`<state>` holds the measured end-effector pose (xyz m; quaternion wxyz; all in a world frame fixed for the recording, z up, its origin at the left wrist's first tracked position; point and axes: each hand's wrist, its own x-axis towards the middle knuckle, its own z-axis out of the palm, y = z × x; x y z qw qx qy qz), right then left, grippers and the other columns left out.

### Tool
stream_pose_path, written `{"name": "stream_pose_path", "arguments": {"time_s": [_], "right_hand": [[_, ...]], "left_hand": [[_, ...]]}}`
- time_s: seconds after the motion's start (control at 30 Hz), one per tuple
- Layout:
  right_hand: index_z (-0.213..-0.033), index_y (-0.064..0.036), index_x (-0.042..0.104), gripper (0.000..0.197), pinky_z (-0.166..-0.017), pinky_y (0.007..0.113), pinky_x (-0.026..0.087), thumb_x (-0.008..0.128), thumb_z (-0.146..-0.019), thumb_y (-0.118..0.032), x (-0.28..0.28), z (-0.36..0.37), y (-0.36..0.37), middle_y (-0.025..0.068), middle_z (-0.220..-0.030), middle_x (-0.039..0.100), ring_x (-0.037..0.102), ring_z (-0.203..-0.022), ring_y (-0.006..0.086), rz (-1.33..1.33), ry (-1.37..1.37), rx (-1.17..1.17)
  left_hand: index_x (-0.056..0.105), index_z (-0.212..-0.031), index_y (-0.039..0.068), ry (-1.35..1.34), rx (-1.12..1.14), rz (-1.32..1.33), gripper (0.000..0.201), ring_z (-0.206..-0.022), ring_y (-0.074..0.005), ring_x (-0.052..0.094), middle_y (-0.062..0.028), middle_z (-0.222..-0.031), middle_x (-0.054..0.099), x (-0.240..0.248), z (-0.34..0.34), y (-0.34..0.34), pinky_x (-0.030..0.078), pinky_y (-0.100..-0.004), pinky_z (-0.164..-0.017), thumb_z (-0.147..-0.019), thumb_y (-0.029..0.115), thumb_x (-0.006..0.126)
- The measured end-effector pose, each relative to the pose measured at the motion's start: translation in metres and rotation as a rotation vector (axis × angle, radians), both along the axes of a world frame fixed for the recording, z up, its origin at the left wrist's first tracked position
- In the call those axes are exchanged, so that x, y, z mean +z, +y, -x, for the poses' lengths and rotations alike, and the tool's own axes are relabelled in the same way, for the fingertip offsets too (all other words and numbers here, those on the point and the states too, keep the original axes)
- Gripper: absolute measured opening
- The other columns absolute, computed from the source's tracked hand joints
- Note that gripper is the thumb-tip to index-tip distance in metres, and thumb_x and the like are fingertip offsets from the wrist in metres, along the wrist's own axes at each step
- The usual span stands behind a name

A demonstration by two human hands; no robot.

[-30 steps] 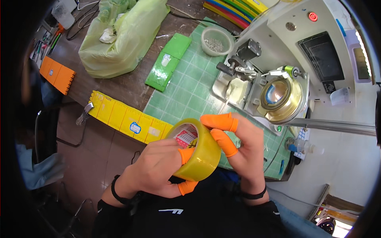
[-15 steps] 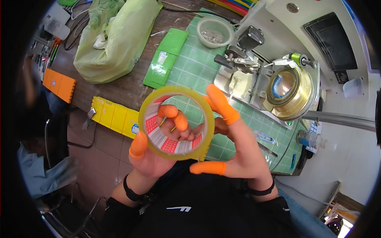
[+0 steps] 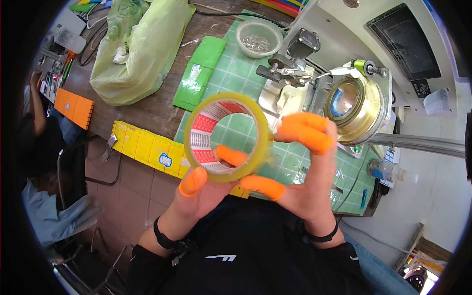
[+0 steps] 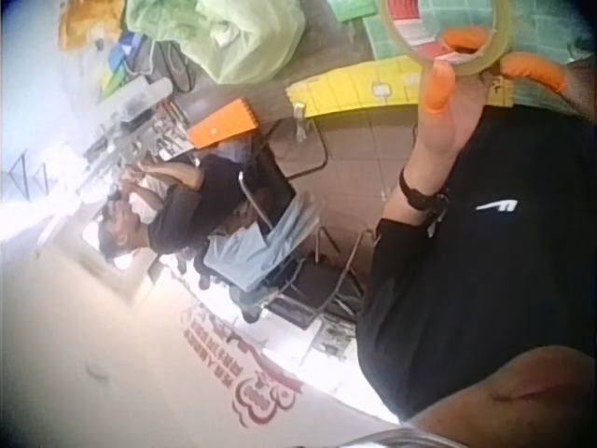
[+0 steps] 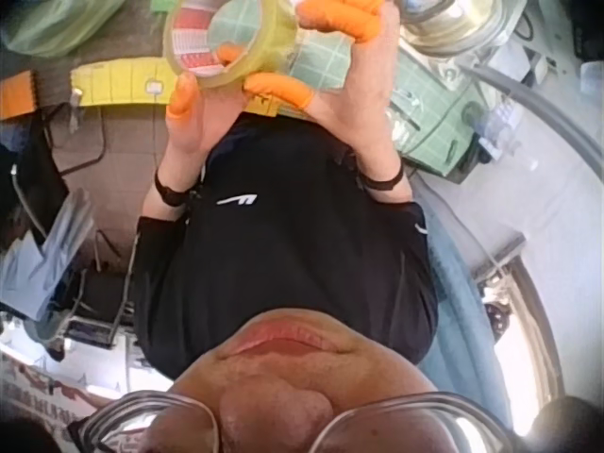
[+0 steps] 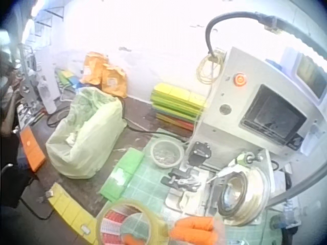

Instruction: Assembling small electronic or mechanical components using tape, tweezers, and a winding machine.

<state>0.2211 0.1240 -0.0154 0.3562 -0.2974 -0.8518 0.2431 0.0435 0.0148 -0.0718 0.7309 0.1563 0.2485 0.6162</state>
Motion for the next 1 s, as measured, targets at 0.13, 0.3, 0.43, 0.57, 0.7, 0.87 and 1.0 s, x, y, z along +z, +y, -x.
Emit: {"name": "stream_pose_path", "arguments": {"time_s": [0.13,0.3,0.43,0.57,0.7,0.87,1.0], "right_hand": [[-0.111,-0.0049,0.063,0.058,-0.072,0.034,0.053,0.098,-0.068,-0.022,0.002,-0.006,0.003,0.0127,-0.11,0.064,0.062,-0.087,0.0248,0.006,0.059,0.055],[-0.096,-0.0029,0.063,0.039,-0.059,0.033,0.05,0.093,-0.076,-0.018,0.006,-0.012,-0.001,0.0085,-0.087,0.062,0.061,-0.069,0.0217,0.37,0.047,0.132],[-0.094,-0.0016,0.062,0.029,-0.057,0.035,0.049,0.086,-0.085,-0.014,0.004,-0.012,0.003,0.01,-0.084,0.062,0.061,-0.065,0.0234,0.205,-0.039,0.18],[-0.094,0.0,0.061,0.018,-0.057,0.033,0.048,0.078,-0.092,-0.006,0.003,-0.014,0.001,0.0118,-0.083,0.062,0.062,-0.066,0.0229,0.237,-0.022,0.103],[-0.095,0.0022,0.06,0.012,-0.058,0.028,0.048,0.07,-0.098,-0.003,0.013,-0.015,0.001,0.0078,-0.081,0.063,0.062,-0.063,0.0155,0.715,0.157,0.0],[-0.095,0.0005,0.06,0.01,-0.056,0.024,0.049,0.066,-0.102,-0.005,0.023,-0.009,-0.01,0.0034,-0.076,0.064,0.061,-0.06,0.0086,1.057,0.231,0.096],[-0.101,-0.0014,0.063,0.011,-0.054,0.023,0.047,0.07,-0.1,-0.009,0.023,-0.014,-0.011,0.003,-0.074,0.065,0.059,-0.057,0.0096,1.121,0.242,0.191]], "left_hand": [[0.043,-0.152,0.001,-0.065,0.046,0.001,0.084,-0.134,-0.0293,0.055,-0.0168,-0.148,0.054,-0.009,-0.001,-0.001,0.045,-0.0464,-0.11,-0.093,0.054,0.07],[0.046,-0.15,0.001,-0.073,-0.002,-0.026,0.08,-0.125,-0.0286,0.061,-0.0181,-0.144,0.057,-0.014,0.001,-0.006,0.049,-0.045,-0.104,-0.094,0.054,0.068],[0.053,-0.142,-0.001,-0.061,-0.073,-0.003,0.077,-0.115,-0.0272,0.066,-0.0172,-0.13,0.066,-0.014,0.005,-0.004,0.052,-0.0412,-0.099,-0.098,0.062,0.061],[0.06,-0.134,-0.002,0.31,-0.126,0.158,0.077,-0.11,-0.0258,0.068,-0.0165,-0.119,0.071,-0.004,0.032,-0.007,0.053,-0.039,-0.095,-0.099,0.066,0.058],[0.071,-0.119,0.002,1.24,0.295,-0.098,0.062,-0.109,-0.0273,0.068,-0.0163,-0.117,0.071,0.029,0.043,-0.005,0.053,-0.04,-0.093,-0.091,0.057,0.075],[0.071,-0.12,0.007,1.651,0.41,-0.588,0.066,-0.112,-0.0282,0.059,-0.0171,-0.12,0.06,0.054,0.028,0.015,0.051,-0.0436,-0.089,-0.079,0.055,0.088],[0.074,-0.112,0.009,1.682,0.412,-0.672,0.068,-0.098,-0.0282,0.066,-0.0145,-0.112,0.066,0.032,0.029,0.018,0.054,-0.0378,-0.084,-0.067,0.056,0.094]]}}
